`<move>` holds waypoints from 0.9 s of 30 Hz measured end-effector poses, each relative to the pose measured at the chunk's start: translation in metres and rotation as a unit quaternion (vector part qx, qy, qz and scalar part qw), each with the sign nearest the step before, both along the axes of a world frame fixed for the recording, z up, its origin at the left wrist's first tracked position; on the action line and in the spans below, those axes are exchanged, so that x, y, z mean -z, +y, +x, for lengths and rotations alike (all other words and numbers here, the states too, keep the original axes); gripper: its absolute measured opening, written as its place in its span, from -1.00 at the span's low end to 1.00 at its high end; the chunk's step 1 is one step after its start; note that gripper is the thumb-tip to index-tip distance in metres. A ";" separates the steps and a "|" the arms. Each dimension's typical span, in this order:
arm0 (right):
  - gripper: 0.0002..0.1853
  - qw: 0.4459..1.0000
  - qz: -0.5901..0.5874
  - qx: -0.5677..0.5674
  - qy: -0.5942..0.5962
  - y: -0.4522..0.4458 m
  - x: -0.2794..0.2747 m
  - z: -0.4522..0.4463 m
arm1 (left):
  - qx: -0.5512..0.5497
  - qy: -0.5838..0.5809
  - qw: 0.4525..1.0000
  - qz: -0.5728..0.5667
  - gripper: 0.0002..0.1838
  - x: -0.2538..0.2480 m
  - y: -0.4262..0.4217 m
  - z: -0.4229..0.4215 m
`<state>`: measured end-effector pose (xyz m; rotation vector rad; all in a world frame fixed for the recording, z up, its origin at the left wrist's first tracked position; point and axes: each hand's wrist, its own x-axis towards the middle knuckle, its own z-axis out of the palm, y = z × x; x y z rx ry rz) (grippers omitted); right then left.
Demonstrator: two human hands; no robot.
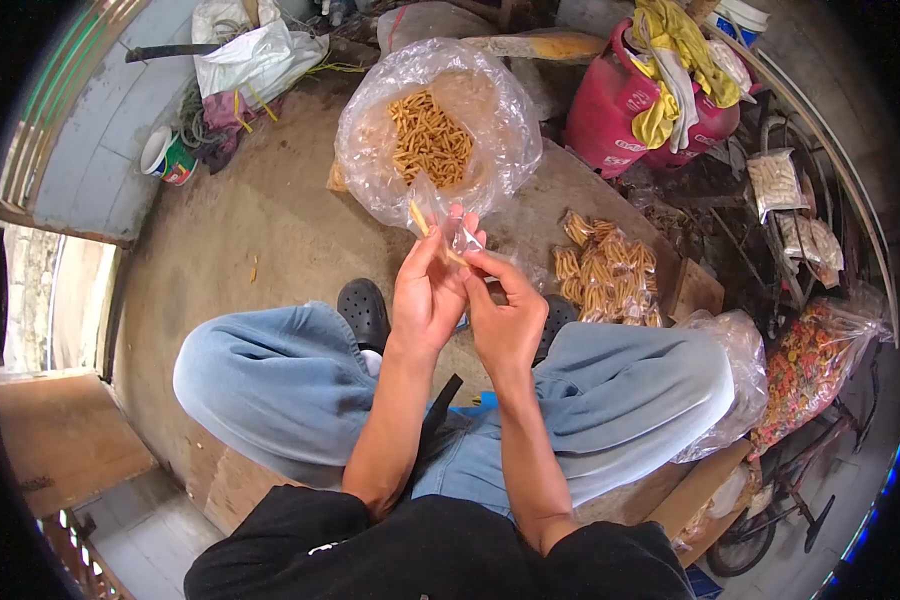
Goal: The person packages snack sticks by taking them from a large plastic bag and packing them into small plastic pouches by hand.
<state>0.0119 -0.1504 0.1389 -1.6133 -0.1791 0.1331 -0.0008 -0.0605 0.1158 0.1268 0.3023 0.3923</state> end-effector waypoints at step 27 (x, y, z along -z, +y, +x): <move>-0.73 0.990 -0.080 -0.051 -0.103 -0.006 0.008 0.012 | 0.050 -0.003 0.999 0.013 -0.71 -0.006 -0.015 -0.002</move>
